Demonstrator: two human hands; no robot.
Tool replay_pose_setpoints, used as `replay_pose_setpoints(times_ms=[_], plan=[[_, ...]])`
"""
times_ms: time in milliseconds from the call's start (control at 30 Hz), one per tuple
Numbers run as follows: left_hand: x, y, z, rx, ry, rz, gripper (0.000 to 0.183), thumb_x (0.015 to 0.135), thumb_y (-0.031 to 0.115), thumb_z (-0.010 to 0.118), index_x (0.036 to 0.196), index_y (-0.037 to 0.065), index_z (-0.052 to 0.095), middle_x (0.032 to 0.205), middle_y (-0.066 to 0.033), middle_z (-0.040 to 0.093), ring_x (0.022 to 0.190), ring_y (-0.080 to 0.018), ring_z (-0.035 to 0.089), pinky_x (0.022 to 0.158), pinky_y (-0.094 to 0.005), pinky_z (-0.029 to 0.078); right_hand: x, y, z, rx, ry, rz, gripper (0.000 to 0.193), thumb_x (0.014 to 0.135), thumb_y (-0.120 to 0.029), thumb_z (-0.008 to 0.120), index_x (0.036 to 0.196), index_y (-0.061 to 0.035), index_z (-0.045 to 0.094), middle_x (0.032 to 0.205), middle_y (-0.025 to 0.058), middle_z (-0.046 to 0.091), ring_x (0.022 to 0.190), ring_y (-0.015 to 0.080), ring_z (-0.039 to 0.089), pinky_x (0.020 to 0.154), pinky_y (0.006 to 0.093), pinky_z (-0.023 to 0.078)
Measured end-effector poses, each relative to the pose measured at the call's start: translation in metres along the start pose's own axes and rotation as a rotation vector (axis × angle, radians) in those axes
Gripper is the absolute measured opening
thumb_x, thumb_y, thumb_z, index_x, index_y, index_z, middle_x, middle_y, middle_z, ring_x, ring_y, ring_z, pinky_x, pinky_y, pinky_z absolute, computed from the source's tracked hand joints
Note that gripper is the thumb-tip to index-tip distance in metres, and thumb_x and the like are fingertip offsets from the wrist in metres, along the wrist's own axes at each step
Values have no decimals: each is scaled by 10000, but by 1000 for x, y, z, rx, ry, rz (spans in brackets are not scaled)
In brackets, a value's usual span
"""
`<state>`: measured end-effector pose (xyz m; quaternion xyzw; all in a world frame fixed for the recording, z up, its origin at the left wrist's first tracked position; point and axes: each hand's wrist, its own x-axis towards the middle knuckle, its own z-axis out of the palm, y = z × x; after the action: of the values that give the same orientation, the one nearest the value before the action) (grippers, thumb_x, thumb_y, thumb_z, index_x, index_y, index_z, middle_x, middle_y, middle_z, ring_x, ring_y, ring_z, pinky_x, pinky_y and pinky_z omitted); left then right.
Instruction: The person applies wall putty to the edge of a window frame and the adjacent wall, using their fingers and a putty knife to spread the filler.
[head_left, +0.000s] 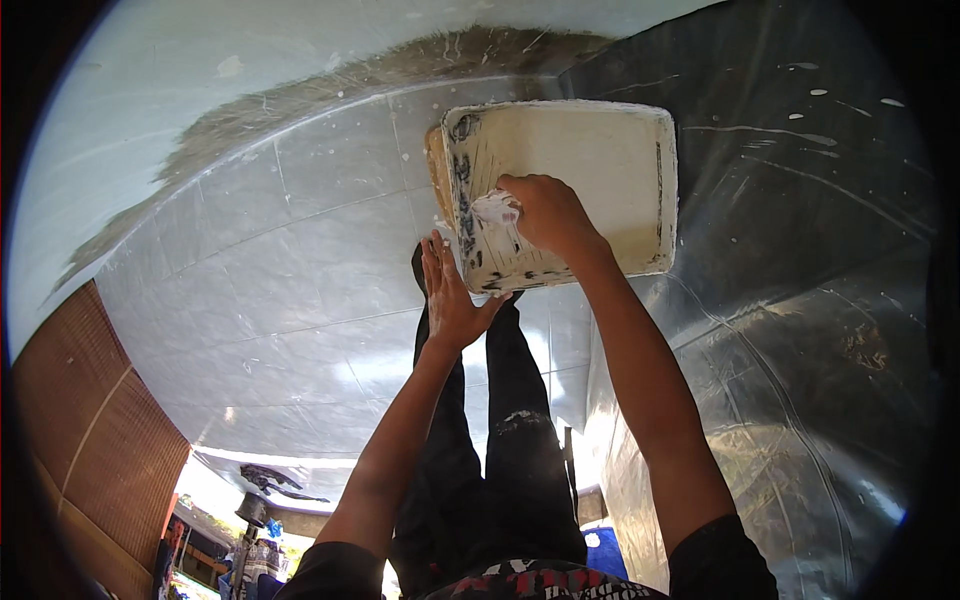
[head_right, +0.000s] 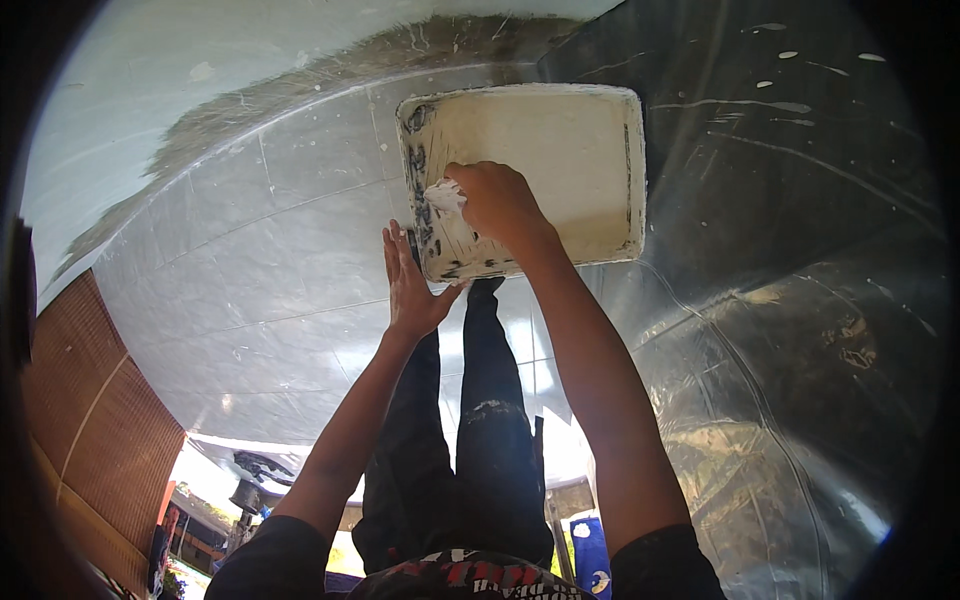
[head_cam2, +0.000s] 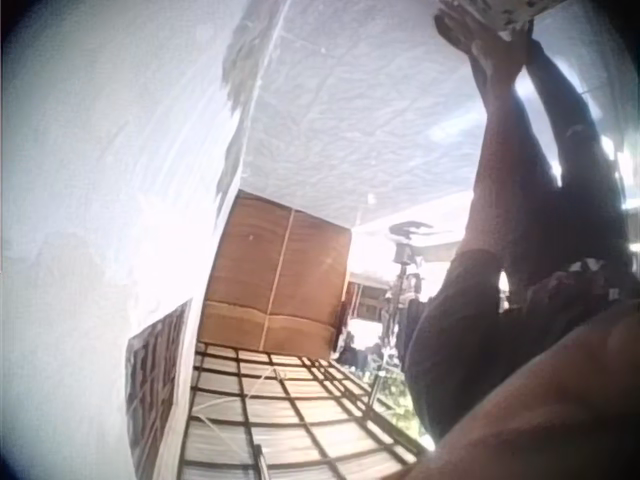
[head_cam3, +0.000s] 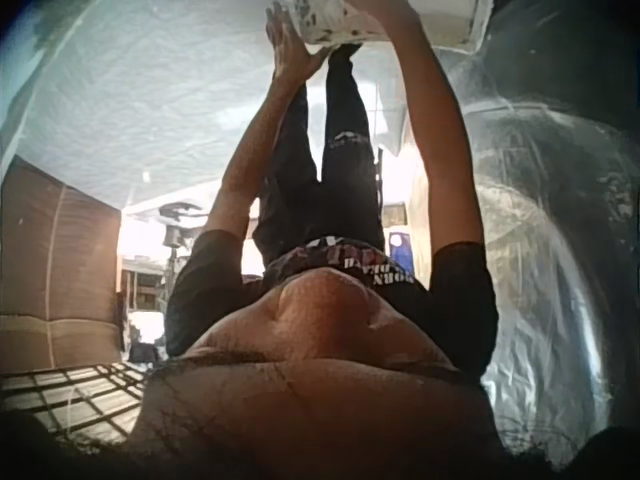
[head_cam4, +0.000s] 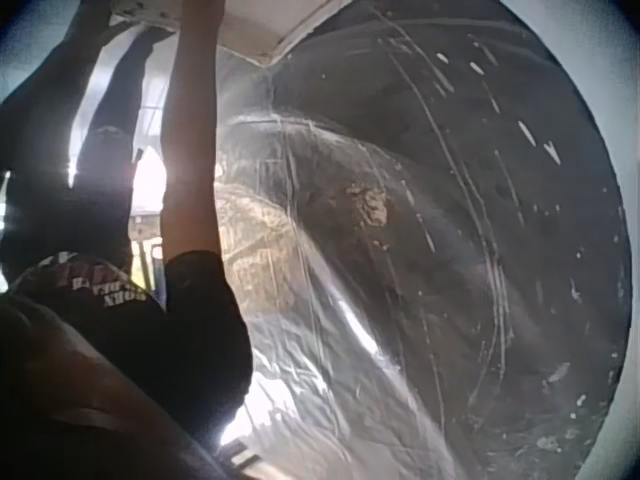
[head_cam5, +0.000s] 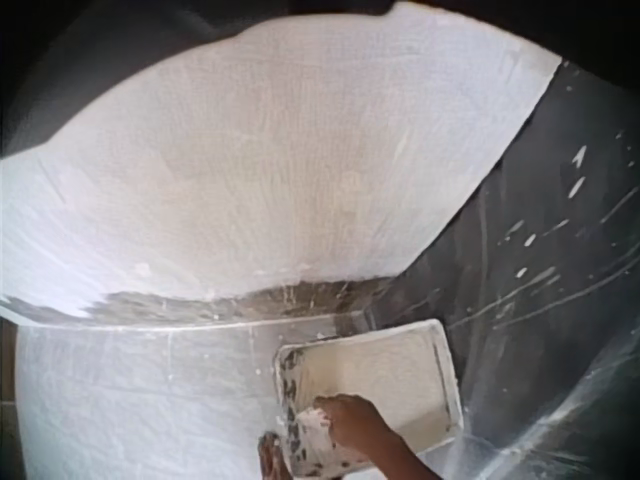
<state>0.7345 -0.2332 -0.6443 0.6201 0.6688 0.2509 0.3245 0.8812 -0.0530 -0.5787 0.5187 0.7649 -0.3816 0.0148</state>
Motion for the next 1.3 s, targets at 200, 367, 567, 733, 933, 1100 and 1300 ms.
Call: replay_pose_setpoints(times_ms=[200, 367, 567, 733, 933, 1100, 1300], plan=[[4, 0, -4, 16, -14, 11, 1254, 752, 415, 829, 1547, 17, -53, 1610, -300, 0, 1480, -520, 16, 1186, -596, 126, 16, -6, 1, -44, -256, 59, 473, 698, -12, 770, 1154, -101, 684, 1011, 187, 707, 959, 369, 674, 855, 433, 526], [4, -1, -6, 16, -10, 24, 1253, 741, 418, 838, 1547, 14, -33, 1612, -296, 7, 1482, -516, 20, 1187, -592, 130, -2, -6, 11, -45, -445, 20, 491, 679, -17, 788, 1152, -114, 700, 1039, 188, 705, 988, 358, 672, 884, 415, 519], [4, 2, -5, -16, -25, -4, 1252, 731, 372, 855, 1552, 28, -27, 1613, -293, 12, 1483, -513, 31, 1189, -583, 138, -12, 2, 12, 30, -473, 93, 404, 747, 17, 672, 1123, -122, 719, 1093, 172, 700, 1036, 334, 665, 916, 419, 520], [4, 4, -5, -17, -35, -19, 1253, 737, 345, 853, 1558, 47, -46, 1615, -293, 19, 1483, -515, 37, 1189, -579, 149, -24, 14, 20, 115, -402, 50, 360, 779, -8, 691, 1129, -90, 700, 1052, 204, 699, 1011, 372, 663, 892, 433, 517], [4, 1, -3, -3, -40, -6, 1250, 738, 322, 852, 1559, 48, -48, 1615, -294, 20, 1483, -515, 39, 1189, -579, 151, -28, 10, 21, 210, -377, 27, 337, 805, 9, 659, 1130, -74, 691, 1016, 232, 697, 959, 395, 672, 850, 433, 522], [4, -1, -5, 5, -45, 10, 1238, 731, 344, 852, 1546, -4, -13, 1608, -313, 30, 1481, -522, 32, 1186, -598, 129, -28, 7, 18, 197, -391, 33, 333, 800, 8, 659, 1121, -74, 696, 1012, 235, 697, 944, 397, 674, 848, 430, 526], [5, -4, 0, -7, -28, 45, 1240, 722, 384, 853, 1532, -55, 23, 1600, -331, 43, 1478, -529, 31, 1188, -604, 104, -29, 9, 12, 181, -410, 56, 360, 777, 18, 651, 1125, -62, 697, 1012, 250, 690, 958, 403, 669, 874, 431, 521]])
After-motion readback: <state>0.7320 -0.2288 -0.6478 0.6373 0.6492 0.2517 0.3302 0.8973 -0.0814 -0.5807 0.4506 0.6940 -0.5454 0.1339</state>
